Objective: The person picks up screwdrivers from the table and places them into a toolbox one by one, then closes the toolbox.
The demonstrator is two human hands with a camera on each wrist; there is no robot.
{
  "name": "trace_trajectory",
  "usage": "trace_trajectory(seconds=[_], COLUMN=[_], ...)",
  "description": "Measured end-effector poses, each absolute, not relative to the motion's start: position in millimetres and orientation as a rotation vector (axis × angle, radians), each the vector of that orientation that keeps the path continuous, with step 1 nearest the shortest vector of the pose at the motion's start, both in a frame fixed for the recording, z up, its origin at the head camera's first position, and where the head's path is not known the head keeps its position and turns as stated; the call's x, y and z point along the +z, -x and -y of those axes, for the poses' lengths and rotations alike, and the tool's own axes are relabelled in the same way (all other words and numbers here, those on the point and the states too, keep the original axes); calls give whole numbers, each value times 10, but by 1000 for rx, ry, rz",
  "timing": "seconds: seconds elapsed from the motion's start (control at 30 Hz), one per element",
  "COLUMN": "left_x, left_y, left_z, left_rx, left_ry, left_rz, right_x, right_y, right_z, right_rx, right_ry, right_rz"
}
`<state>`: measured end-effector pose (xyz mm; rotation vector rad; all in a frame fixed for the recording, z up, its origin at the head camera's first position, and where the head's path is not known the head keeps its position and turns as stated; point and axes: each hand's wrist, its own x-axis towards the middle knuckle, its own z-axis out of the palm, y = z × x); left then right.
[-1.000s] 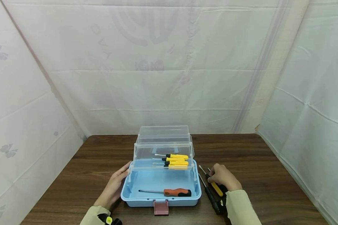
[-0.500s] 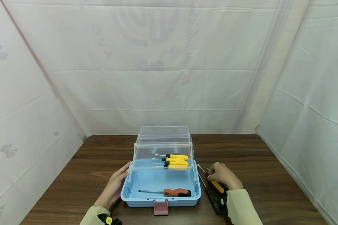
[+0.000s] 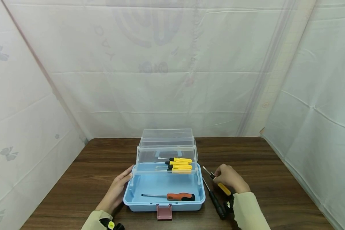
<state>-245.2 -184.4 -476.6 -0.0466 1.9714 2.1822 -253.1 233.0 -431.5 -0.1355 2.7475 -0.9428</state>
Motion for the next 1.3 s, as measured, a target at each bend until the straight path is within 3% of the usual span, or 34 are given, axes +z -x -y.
trace_trajectory(seconds=[1.3], left_x=[-4765], left_y=[2454], left_z=[1840], left_rx=[2188], left_ry=[52], left_rz=[-1958], right_x=[-3947], right_y=[2619], right_z=[-2387], right_rx=[-981], right_ry=[304], right_rz=[-2748])
